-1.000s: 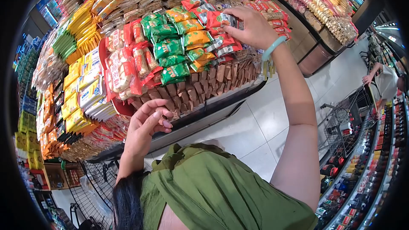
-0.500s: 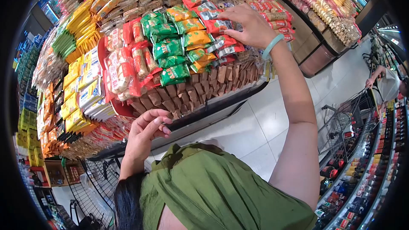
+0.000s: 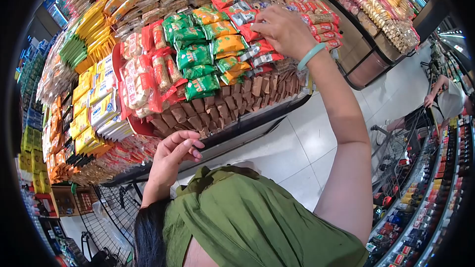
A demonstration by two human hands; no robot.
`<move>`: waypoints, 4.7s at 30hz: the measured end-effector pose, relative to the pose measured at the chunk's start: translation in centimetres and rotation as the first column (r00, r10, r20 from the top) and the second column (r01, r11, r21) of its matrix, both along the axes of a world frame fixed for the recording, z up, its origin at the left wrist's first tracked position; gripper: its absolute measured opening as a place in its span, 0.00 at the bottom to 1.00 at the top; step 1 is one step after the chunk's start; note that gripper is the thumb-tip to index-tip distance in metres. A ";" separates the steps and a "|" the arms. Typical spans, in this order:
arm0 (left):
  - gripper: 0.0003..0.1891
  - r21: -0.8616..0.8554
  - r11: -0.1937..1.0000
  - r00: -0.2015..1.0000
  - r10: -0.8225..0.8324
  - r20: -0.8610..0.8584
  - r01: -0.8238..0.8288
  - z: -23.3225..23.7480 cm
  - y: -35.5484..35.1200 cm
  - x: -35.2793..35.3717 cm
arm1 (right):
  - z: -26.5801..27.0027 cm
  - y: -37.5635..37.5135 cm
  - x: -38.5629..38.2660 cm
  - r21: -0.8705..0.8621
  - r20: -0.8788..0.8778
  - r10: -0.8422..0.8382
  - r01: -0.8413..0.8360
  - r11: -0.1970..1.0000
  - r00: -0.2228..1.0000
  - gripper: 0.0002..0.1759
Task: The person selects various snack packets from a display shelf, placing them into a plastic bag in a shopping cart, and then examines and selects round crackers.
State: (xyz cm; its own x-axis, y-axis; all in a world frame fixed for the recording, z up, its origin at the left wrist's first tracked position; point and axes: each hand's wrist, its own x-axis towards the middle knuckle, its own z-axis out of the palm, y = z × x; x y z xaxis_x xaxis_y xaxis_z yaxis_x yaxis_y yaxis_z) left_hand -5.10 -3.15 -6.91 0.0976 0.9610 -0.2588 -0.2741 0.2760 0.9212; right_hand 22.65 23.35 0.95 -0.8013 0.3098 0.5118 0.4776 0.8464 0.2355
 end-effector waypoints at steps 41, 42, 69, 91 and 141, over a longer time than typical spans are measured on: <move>0.14 0.066 0.125 0.105 0.963 -0.250 -0.990 -12.7 -42.7 -37.5 | -19.2 -37.8 -41.5 -0.857 -0.154 0.830 -0.490 0.157 0.536 0.05; 0.14 -0.006 0.116 0.113 0.950 -0.290 -0.993 -14.4 -45.3 -40.2 | -19.4 -39.2 -43.4 -0.868 -0.152 0.837 -0.476 0.142 0.526 0.05; 0.14 -0.566 0.311 0.631 0.173 -0.756 -0.763 -52.3 -49.7 -46.4 | -31.9 -58.9 -70.9 -0.844 -0.099 0.960 -0.533 0.059 0.263 0.11; 0.15 -0.677 0.135 0.629 0.531 -0.567 -0.724 -50.7 -53.9 -48.9 | -31.9 -59.5 -73.1 -0.843 -0.071 0.970 -0.535 0.065 0.231 0.06; 0.19 -0.759 0.297 0.776 -0.084 -0.625 -0.579 -56.2 -49.3 -45.1 | -34.2 -62.0 -78.0 -0.959 -0.157 0.711 -0.278 0.056 0.685 0.30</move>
